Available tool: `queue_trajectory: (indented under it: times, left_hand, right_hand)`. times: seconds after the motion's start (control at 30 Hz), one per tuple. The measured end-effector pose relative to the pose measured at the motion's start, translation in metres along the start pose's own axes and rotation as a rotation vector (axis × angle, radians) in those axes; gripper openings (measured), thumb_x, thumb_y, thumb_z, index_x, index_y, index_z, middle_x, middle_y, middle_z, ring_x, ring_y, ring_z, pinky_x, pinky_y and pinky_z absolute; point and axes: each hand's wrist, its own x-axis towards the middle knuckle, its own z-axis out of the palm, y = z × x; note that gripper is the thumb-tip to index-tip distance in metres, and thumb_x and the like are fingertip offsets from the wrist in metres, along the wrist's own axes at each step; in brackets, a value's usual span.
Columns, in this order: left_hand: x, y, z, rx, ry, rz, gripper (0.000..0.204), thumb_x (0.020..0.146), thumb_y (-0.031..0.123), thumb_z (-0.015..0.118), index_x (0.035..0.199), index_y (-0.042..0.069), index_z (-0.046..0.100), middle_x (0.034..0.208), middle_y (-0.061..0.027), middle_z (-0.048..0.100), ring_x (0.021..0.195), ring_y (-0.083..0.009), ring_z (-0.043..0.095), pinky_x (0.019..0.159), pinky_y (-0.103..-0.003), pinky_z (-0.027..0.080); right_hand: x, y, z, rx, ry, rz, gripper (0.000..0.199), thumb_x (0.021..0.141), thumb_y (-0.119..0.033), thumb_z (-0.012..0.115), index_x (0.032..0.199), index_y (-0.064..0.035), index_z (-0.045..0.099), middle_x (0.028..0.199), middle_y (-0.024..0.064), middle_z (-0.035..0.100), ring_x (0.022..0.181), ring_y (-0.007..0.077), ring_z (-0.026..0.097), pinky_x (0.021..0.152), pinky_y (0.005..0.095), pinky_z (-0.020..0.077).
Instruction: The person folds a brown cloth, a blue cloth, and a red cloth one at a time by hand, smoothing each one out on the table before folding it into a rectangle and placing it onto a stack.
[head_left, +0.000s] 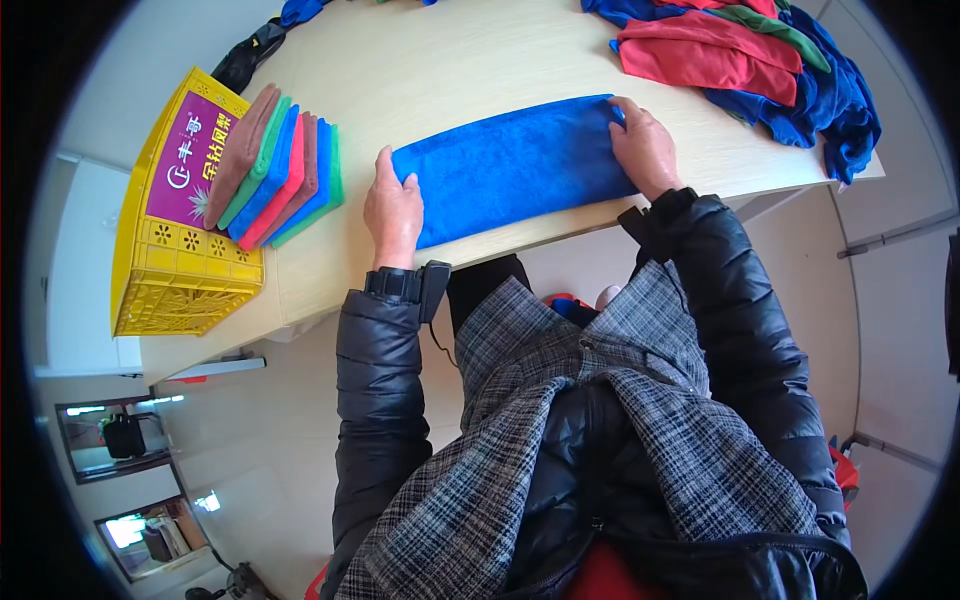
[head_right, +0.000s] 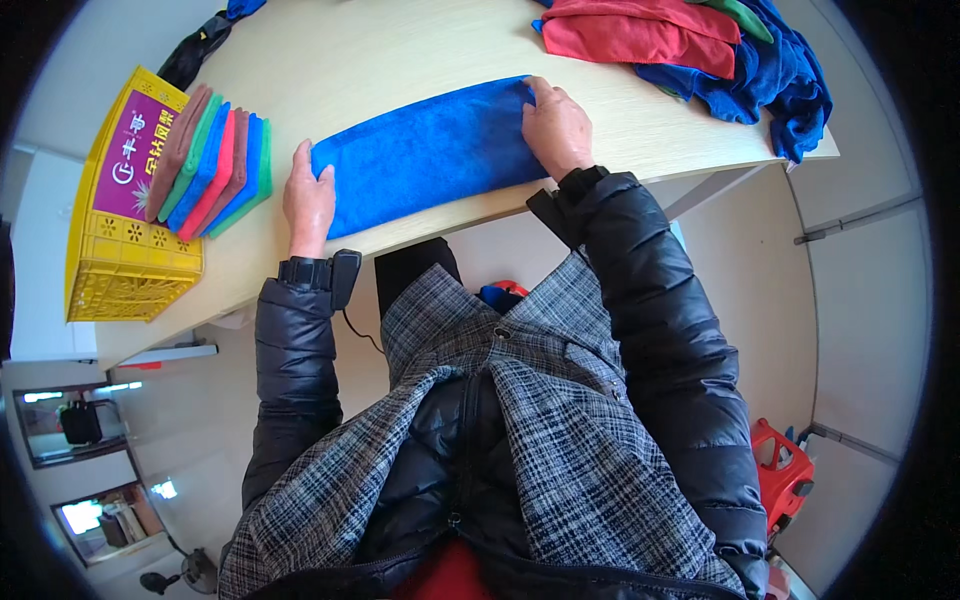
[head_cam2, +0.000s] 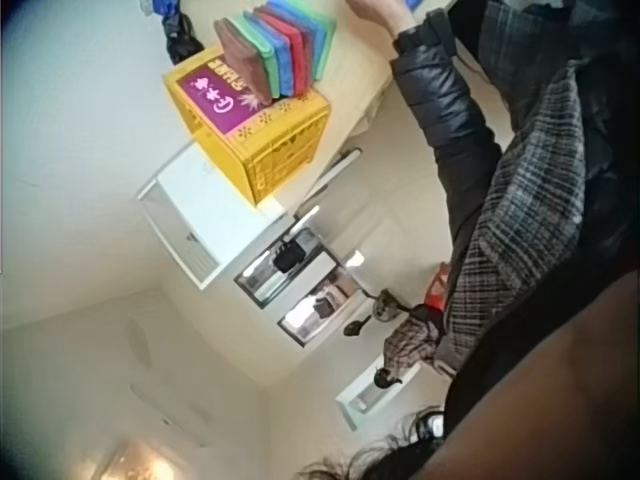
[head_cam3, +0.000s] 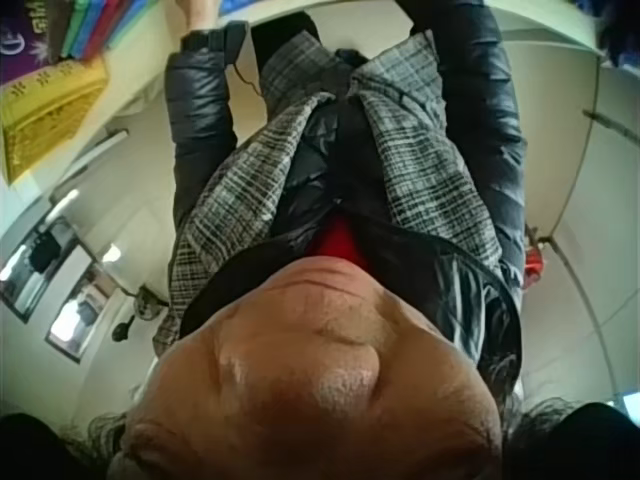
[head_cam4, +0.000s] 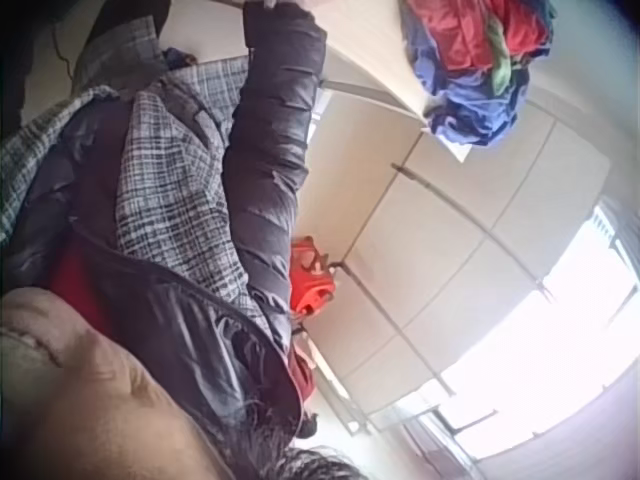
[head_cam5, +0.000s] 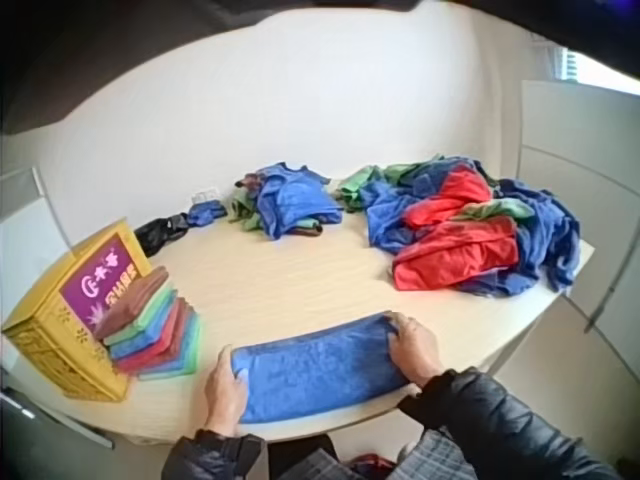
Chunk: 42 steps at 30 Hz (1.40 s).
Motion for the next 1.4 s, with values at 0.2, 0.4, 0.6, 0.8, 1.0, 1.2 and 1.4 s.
queue_trajectory:
  times: [0.2, 0.4, 0.6, 0.8, 1.0, 1.2, 1.4]
  left_hand:
    - [-0.001, 0.003, -0.001, -0.058, -0.033, 0.06, 0.052, 0.093, 0.006, 0.059, 0.142, 0.014, 0.046, 0.108, -0.021, 0.068, 0.098, -0.0396, 0.066, 0.084, -0.049, 0.052]
    - [-0.002, -0.002, 0.002, -0.019, -0.104, -0.038, 0.054, 0.093, 0.005, 0.059, 0.143, 0.014, 0.044, 0.113, -0.0205, 0.067, 0.1, -0.0386, 0.066, 0.084, -0.048, 0.052]
    - [-0.005, -0.007, -0.004, 0.006, 0.024, 0.115, 0.056, 0.092, 0.008, 0.062, 0.144, 0.008, 0.041, 0.112, -0.0208, 0.065, 0.102, -0.0389, 0.063, 0.086, -0.048, 0.05]
    - [-0.027, 0.045, -0.024, 0.102, 0.051, 0.458, 0.044, 0.089, 0.012, 0.066, 0.13, 0.002, 0.054, 0.127, -0.0167, 0.058, 0.117, -0.0351, 0.055, 0.1, -0.044, 0.044]
    - [-0.038, 0.045, 0.025, 0.008, -0.297, 0.521, 0.051, 0.098, 0.028, 0.051, 0.143, 0.005, 0.047, 0.151, -0.0168, 0.042, 0.142, -0.0347, 0.035, 0.116, -0.054, 0.024]
    - [-0.032, 0.023, 0.009, 0.283, -0.391, 0.338, 0.058, 0.103, 0.045, 0.038, 0.155, 0.02, 0.033, 0.162, -0.0106, 0.025, 0.15, -0.0332, 0.018, 0.119, -0.057, 0.013]
    - [-0.028, 0.011, 0.002, 0.228, -0.361, 0.222, 0.062, 0.101, 0.05, 0.041, 0.154, 0.018, 0.035, 0.162, -0.0131, 0.024, 0.15, -0.034, 0.019, 0.117, -0.063, 0.016]
  right_hand:
    - [-0.009, 0.006, 0.005, 0.051, 0.196, -0.061, 0.028, 0.093, -0.012, 0.052, 0.119, -0.0154, 0.063, 0.101, 0.0177, 0.067, 0.09, 0.0381, 0.067, 0.079, 0.0473, 0.0535]
    - [-0.01, 0.002, 0.003, -0.099, 0.123, -0.038, 0.031, 0.092, -0.009, 0.05, 0.121, -0.0126, 0.061, 0.104, 0.0178, 0.065, 0.087, 0.0386, 0.067, 0.077, 0.048, 0.0544]
    - [-0.011, -0.005, -0.004, -0.192, 0.057, -0.068, 0.02, 0.09, -0.007, 0.051, 0.108, -0.0076, 0.061, 0.1, 0.0179, 0.062, 0.088, 0.0385, 0.067, 0.076, 0.0471, 0.0543]
    - [-0.018, -0.044, -0.013, -0.049, 0.201, -0.493, 0.016, 0.086, -0.012, 0.056, 0.098, -0.0026, 0.059, 0.093, 0.0156, 0.059, 0.097, 0.0339, 0.059, 0.084, 0.045, 0.0497]
    - [-0.069, -0.11, 0.062, 0.093, 0.054, -0.542, 0.053, 0.096, -0.038, 0.052, 0.132, 0.0003, 0.055, 0.137, 0.0188, 0.053, 0.128, 0.0382, 0.048, 0.108, 0.0498, 0.0363]
    - [-0.033, -0.039, 0.024, -0.263, -0.027, -0.46, 0.058, 0.097, -0.045, 0.048, 0.142, -0.0083, 0.049, 0.148, 0.0133, 0.046, 0.142, 0.0357, 0.035, 0.116, 0.0513, 0.0263]
    - [-0.009, 0.018, -0.002, -0.278, -0.075, -0.283, 0.058, 0.1, -0.044, 0.045, 0.145, -0.0078, 0.045, 0.154, 0.0128, 0.04, 0.143, 0.0353, 0.033, 0.116, 0.0522, 0.0272]
